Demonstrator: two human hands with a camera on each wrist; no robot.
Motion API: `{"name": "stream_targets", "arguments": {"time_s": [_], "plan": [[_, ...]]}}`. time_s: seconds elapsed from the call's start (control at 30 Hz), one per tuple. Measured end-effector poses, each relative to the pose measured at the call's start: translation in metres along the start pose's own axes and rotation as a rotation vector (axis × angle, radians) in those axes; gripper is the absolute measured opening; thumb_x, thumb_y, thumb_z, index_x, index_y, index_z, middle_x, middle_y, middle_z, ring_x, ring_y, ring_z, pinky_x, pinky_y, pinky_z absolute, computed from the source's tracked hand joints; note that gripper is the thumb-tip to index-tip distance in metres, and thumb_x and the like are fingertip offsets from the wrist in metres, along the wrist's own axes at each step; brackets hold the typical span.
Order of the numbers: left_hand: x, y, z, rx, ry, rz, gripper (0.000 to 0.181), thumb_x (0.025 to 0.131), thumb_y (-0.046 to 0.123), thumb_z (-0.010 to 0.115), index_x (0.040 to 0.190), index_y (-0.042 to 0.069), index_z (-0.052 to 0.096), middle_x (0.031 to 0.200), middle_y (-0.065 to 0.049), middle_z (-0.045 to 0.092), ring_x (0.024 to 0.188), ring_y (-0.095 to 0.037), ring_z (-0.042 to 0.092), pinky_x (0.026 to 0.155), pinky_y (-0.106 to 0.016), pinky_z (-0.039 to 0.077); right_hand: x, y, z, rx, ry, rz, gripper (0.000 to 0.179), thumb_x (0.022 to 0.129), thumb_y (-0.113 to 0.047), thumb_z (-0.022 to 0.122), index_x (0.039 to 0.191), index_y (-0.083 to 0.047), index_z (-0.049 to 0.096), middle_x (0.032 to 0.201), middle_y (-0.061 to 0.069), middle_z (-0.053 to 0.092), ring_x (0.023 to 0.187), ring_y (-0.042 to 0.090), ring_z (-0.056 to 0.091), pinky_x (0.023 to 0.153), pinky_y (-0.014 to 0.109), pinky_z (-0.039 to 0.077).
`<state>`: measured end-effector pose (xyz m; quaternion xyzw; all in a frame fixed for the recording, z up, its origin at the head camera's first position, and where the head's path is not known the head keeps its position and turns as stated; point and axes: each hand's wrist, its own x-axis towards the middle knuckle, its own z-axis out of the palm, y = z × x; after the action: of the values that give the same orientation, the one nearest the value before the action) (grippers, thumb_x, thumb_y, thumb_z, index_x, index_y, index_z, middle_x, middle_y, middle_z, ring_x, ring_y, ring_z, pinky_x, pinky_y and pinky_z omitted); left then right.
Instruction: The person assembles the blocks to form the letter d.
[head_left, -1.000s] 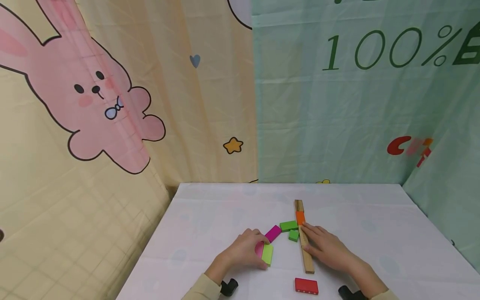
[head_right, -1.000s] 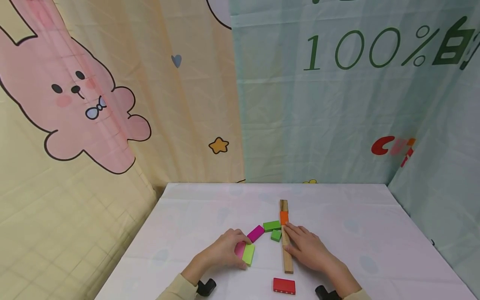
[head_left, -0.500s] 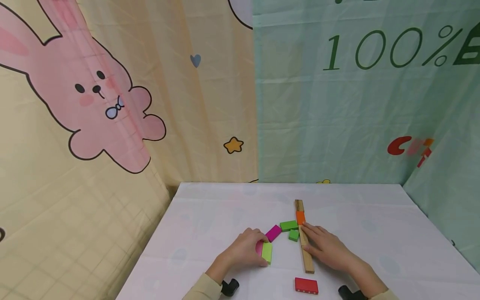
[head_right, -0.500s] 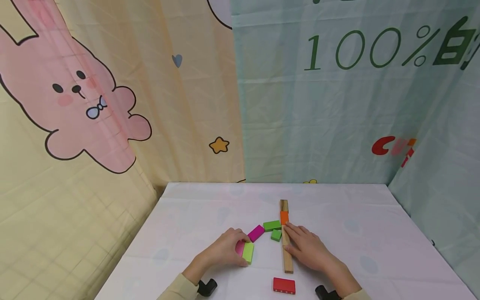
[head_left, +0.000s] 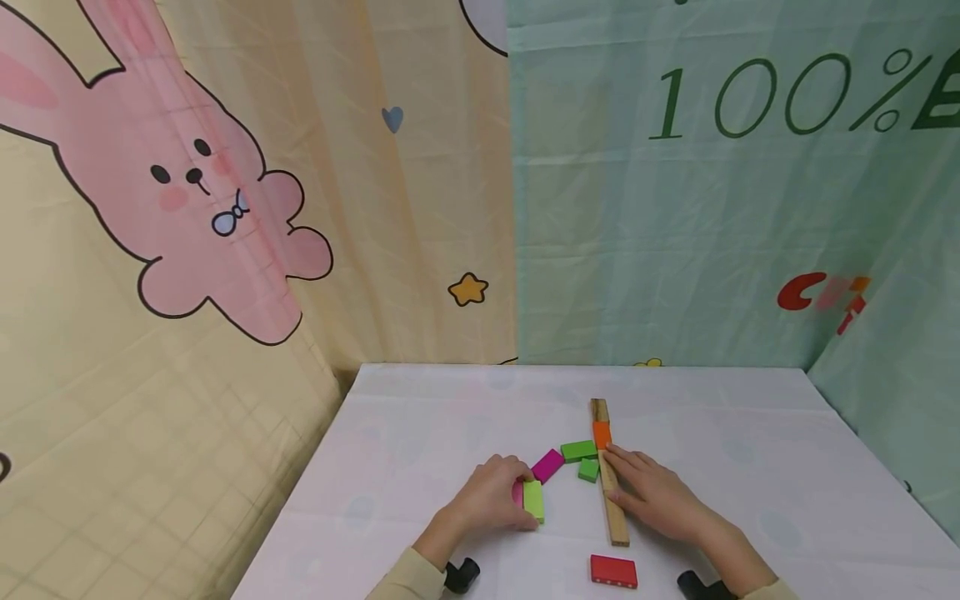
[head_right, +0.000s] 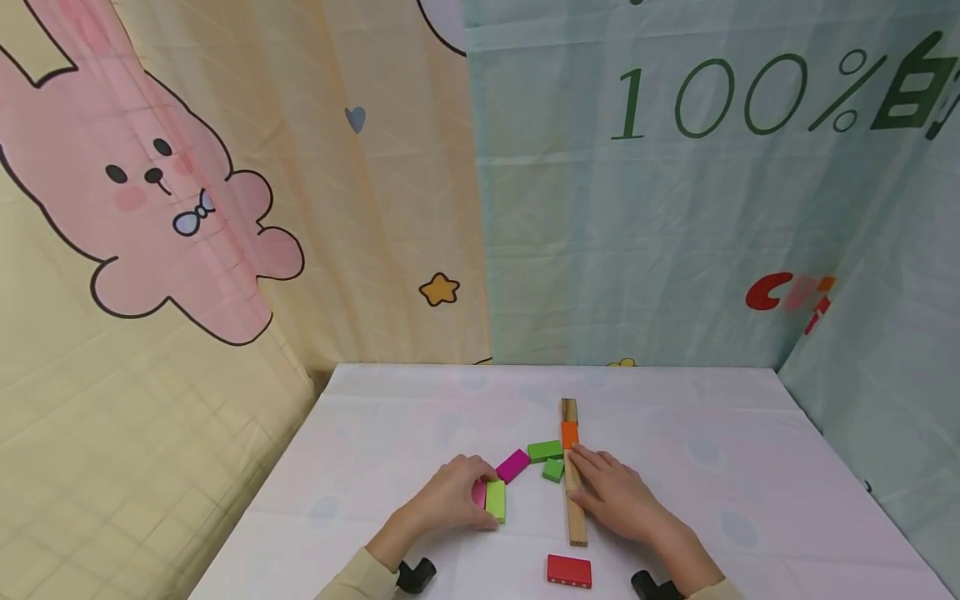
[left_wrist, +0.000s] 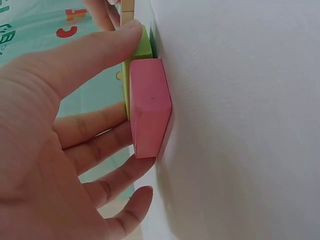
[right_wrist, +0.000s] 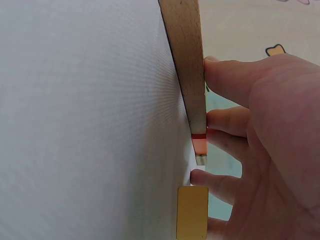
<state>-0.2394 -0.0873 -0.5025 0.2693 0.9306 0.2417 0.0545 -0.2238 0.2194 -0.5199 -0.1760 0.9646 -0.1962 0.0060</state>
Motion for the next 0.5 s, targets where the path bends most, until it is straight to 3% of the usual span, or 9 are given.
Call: {"name": "stream_targets", "arguments": {"time_s": [0.27, 0.5], "plan": [[-0.0002, -0.0001, 0.0005, 0.055, 0.006, 0.026, 0.054, 0.067, 0.043, 0.093, 0.111, 0.019, 0.073, 0.098, 0.014, 0.060, 0.089, -0.006, 0.047, 0.077, -0.031, 0.042, -0.0004, 0.0004, 0.0011, -0.002, 0.005, -0.009, 0.071, 0.094, -0.049, 0.066, 0.152, -0.012, 0.046, 0.154, 0.009, 0.044, 0.136, 0.039, 0.044, 0.101, 0.066, 0.039], [-0.0010, -0.0021, -0.0014, 0.083, -0.029, 0.041, 0.055, 0.072, 0.039, 0.091, 0.121, 0.022, 0.072, 0.106, 0.013, 0.060, 0.095, -0.007, 0.047, 0.081, -0.031, 0.043, -0.0021, -0.0007, 0.0000, -0.001, 0.019, -0.032, 0.072, 0.095, -0.050, 0.064, 0.152, -0.011, 0.046, 0.154, 0.009, 0.043, 0.136, 0.040, 0.043, 0.101, 0.066, 0.040]]}}
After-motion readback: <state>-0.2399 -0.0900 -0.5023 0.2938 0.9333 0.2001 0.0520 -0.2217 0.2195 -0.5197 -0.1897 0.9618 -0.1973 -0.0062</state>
